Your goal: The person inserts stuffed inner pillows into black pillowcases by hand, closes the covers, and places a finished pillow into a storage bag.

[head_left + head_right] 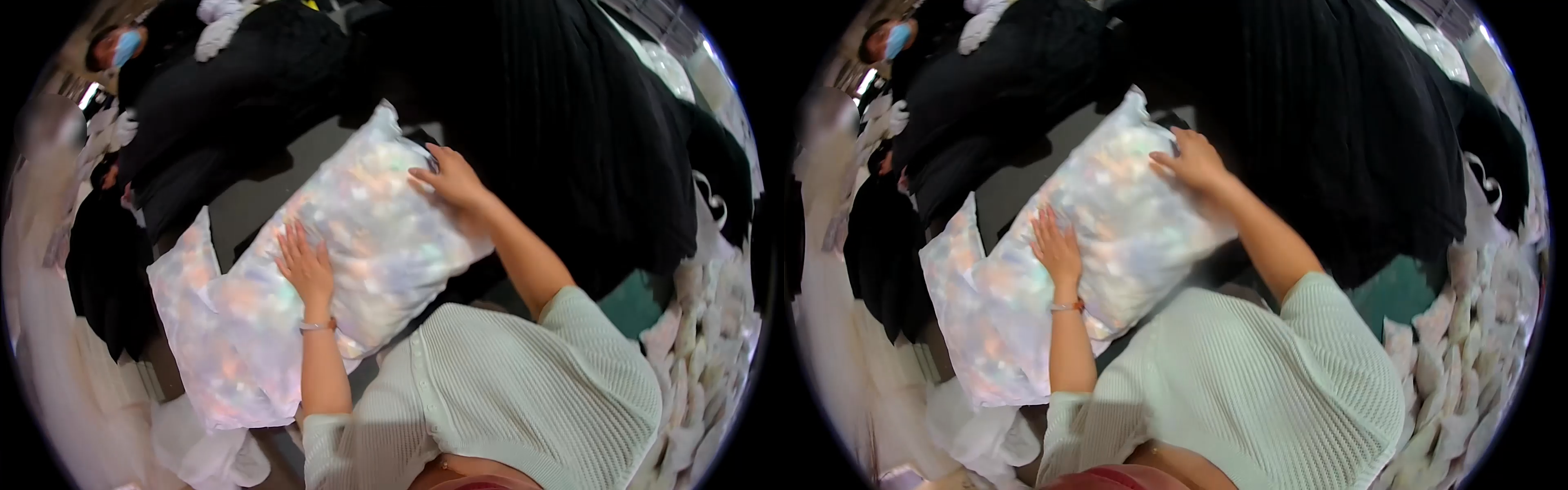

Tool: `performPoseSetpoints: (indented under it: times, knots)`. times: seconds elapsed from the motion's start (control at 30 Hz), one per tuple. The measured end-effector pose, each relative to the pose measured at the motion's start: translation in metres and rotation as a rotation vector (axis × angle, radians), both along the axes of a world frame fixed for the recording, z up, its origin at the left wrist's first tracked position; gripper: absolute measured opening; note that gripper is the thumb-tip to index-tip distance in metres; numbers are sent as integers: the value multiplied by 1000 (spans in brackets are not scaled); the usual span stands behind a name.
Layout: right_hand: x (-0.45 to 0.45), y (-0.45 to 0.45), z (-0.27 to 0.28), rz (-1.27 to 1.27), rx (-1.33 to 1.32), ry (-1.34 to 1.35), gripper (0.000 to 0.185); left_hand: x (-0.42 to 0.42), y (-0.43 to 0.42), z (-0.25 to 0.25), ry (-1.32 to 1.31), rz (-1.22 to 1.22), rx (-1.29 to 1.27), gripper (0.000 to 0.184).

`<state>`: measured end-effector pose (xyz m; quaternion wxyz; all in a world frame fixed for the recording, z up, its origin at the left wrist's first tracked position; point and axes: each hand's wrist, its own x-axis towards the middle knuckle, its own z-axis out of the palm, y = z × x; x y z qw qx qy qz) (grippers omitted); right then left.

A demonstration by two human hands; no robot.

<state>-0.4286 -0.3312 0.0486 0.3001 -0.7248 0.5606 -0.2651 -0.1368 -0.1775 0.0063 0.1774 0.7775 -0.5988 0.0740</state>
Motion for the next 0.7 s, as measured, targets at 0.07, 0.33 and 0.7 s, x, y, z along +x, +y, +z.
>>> performPoseSetpoints:
  times: [0.07,0.33,0.7]
  knots:
    - [-29,10,-13,151,410,-260,70,-11,-7,31,13,92,158,60]
    - [-44,41,8,90,831,-660,68,-103,-88,66,98,-362,70,60]
    - [-34,66,-28,-83,395,-328,89,-117,-79,8,6,-403,-104,65]
